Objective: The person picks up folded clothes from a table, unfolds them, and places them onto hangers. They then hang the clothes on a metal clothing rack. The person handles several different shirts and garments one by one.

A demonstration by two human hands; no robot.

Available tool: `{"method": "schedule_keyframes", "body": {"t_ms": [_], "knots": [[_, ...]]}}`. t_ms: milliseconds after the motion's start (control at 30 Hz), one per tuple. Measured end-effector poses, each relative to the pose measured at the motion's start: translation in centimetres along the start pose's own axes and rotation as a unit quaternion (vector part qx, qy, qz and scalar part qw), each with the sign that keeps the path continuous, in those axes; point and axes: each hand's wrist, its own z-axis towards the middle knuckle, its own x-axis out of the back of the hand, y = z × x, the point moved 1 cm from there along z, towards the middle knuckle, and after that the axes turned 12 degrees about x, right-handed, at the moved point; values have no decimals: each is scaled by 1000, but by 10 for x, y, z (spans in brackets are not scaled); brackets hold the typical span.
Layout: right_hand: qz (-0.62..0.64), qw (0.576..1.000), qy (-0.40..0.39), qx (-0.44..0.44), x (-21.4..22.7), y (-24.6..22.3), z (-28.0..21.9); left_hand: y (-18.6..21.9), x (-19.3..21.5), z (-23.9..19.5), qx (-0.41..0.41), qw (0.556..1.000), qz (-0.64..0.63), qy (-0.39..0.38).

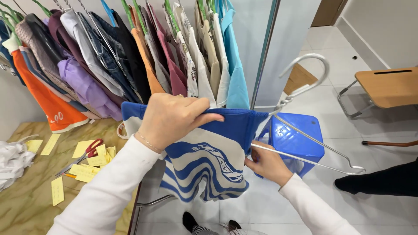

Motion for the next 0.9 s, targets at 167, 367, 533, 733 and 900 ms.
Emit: {"method": "schedule_keyframes", "body": {"t_ms": [167, 367, 533, 733, 900], "knots": [[-67, 993, -69, -75, 15, 35, -26, -30, 13, -21, 9, 998, 52, -15], [-72, 996, 53, -16, 97, 42, -53, -74, -13, -70, -33, 990, 132, -32], [-89, 994, 55, 21, 130, -1, -37, -56, -40, -73, -42, 994, 102, -26], [-42, 974, 214, 60, 138, -29, -28, -11, -70, -57, -3, 1000, 19, 6], [-276, 932, 219, 91, 181, -11, -61, 16, -103, -49, 1, 993, -103, 65]]}}
